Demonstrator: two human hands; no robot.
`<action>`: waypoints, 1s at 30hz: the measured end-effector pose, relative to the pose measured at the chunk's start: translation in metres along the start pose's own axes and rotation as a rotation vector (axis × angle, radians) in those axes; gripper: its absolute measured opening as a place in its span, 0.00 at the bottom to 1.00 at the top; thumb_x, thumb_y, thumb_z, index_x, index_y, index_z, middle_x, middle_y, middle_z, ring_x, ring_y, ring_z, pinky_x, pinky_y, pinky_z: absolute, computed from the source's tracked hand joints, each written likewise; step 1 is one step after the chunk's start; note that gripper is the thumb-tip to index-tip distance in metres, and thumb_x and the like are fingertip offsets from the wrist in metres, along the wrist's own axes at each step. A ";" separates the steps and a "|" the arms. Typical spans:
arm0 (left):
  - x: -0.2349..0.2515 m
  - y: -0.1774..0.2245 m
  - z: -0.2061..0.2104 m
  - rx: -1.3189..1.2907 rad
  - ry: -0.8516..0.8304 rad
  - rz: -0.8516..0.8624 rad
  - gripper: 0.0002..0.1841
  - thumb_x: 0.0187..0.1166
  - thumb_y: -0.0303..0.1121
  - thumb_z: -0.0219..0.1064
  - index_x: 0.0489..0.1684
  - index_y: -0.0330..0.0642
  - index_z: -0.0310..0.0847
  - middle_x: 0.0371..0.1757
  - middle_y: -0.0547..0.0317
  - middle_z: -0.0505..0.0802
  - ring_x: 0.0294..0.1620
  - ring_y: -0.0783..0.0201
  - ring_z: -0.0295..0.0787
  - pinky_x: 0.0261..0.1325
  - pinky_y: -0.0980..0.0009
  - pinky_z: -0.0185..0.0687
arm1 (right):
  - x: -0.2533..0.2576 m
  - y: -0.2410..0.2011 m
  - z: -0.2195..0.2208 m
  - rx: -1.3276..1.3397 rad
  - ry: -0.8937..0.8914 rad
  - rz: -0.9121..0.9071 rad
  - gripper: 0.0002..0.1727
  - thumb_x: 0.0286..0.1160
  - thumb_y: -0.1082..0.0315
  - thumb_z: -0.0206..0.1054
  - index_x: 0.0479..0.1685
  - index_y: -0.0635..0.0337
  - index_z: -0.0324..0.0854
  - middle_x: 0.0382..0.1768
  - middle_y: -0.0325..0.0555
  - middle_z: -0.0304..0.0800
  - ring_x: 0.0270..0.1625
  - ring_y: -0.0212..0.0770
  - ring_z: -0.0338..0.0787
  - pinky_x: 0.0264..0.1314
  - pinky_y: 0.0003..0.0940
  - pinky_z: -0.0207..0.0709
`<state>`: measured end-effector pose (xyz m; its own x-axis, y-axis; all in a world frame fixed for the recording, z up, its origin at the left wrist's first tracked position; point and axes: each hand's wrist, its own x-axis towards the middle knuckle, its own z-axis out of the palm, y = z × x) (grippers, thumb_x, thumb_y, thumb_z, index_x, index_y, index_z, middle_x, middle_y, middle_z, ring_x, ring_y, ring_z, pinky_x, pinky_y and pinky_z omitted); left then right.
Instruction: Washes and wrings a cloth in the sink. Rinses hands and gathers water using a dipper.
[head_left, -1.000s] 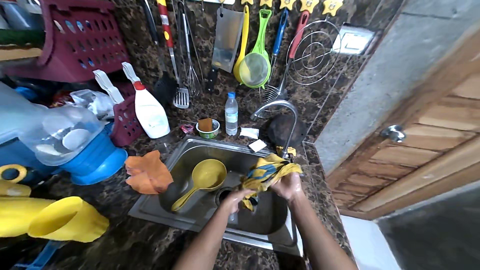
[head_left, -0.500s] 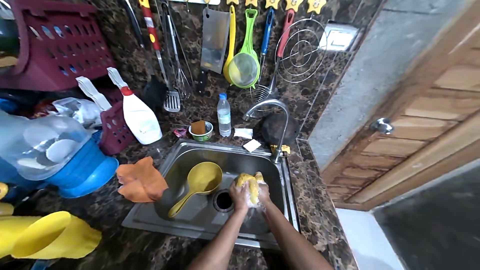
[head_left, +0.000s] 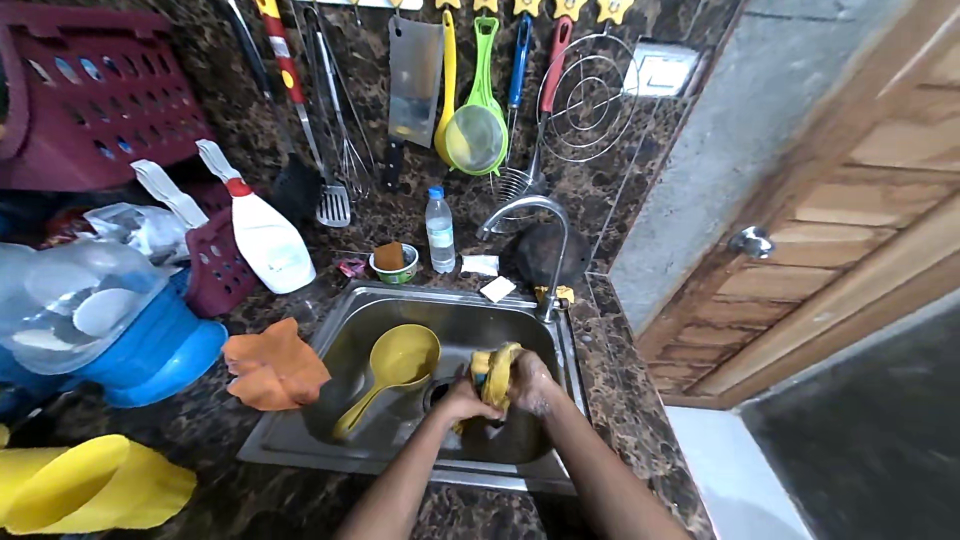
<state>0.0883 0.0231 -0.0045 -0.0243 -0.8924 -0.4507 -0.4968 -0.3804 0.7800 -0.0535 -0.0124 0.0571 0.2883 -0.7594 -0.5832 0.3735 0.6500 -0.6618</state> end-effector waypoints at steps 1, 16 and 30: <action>0.002 0.001 0.002 -0.069 -0.002 -0.030 0.48 0.59 0.32 0.86 0.84 0.31 0.63 0.78 0.36 0.79 0.79 0.48 0.76 0.82 0.53 0.70 | 0.000 -0.006 -0.003 0.016 -0.056 -0.005 0.19 0.91 0.57 0.39 0.39 0.55 0.73 0.27 0.44 0.81 0.29 0.40 0.84 0.33 0.39 0.81; -0.015 0.039 0.028 -0.779 0.388 0.292 0.28 0.82 0.35 0.68 0.78 0.33 0.68 0.66 0.36 0.84 0.65 0.50 0.85 0.68 0.52 0.83 | 0.025 0.016 -0.020 0.119 0.139 0.003 0.25 0.93 0.50 0.45 0.67 0.62 0.73 0.49 0.56 0.84 0.48 0.49 0.86 0.50 0.49 0.82; -0.001 0.036 0.025 -0.219 0.462 0.817 0.48 0.60 0.56 0.80 0.82 0.36 0.71 0.73 0.47 0.86 0.75 0.57 0.82 0.78 0.55 0.77 | -0.008 -0.007 -0.014 -0.047 -0.060 0.064 0.53 0.74 0.19 0.21 0.69 0.53 0.73 0.43 0.54 0.87 0.42 0.48 0.89 0.39 0.46 0.85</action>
<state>0.0491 0.0164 0.0133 0.0761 -0.8914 0.4469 -0.3041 0.4060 0.8618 -0.0705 -0.0107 0.0599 0.3636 -0.7154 -0.5967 0.3113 0.6970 -0.6460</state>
